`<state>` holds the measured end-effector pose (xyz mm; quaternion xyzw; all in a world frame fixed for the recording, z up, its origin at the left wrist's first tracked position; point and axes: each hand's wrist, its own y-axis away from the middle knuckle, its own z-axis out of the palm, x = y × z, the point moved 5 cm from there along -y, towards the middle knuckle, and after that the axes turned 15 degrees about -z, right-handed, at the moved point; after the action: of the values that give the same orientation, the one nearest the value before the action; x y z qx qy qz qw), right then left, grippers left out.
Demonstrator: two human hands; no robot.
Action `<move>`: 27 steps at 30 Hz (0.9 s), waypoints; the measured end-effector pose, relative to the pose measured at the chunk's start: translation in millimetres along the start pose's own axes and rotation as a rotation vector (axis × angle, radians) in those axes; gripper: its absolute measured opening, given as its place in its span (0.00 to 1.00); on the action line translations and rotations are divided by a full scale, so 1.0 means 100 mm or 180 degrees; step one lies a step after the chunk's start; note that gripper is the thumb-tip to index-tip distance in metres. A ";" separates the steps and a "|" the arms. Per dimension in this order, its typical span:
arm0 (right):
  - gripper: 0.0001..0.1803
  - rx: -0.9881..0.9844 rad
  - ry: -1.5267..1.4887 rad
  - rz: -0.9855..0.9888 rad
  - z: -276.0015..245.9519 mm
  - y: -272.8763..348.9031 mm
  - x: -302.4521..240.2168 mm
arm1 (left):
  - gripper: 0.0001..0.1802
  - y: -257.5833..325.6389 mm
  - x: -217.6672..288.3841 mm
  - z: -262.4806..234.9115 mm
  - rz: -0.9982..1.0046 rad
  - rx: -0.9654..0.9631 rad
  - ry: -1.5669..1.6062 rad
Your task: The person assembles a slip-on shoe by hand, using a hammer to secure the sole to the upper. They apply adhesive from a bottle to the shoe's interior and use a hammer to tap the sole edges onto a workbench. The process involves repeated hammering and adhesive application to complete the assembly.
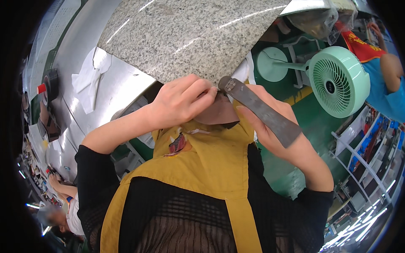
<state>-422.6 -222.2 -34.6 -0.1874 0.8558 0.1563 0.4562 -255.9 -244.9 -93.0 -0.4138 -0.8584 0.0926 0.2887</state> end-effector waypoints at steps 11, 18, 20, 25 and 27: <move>0.15 -0.0013 0.0159 -0.0384 0.10 -0.03 0.04 | 0.16 0.02 -0.15 -0.08 -0.0442 -0.0452 0.0458; 0.20 -0.0326 0.0362 -0.0335 0.14 0.05 0.01 | 0.17 0.09 -0.03 -0.07 0.0068 -0.0105 -0.0183; 0.19 -0.0245 -0.0050 -0.0052 0.11 0.04 0.01 | 0.17 0.08 -0.03 -0.09 0.0123 -0.0183 -0.0217; 0.22 -0.0105 0.0629 -0.0685 0.16 0.01 -0.04 | 0.17 0.07 -0.03 -0.12 -0.0107 -0.0127 -0.0120; 0.23 -0.0442 0.0697 -0.0418 0.25 0.01 0.03 | 0.17 0.04 -0.15 -0.16 -0.0478 -0.0231 0.0373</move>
<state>-406.9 -210.8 -49.9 -0.2901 0.8734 0.1635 0.3553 -236.2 -254.8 -87.5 -0.3631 -0.8714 0.0151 0.3294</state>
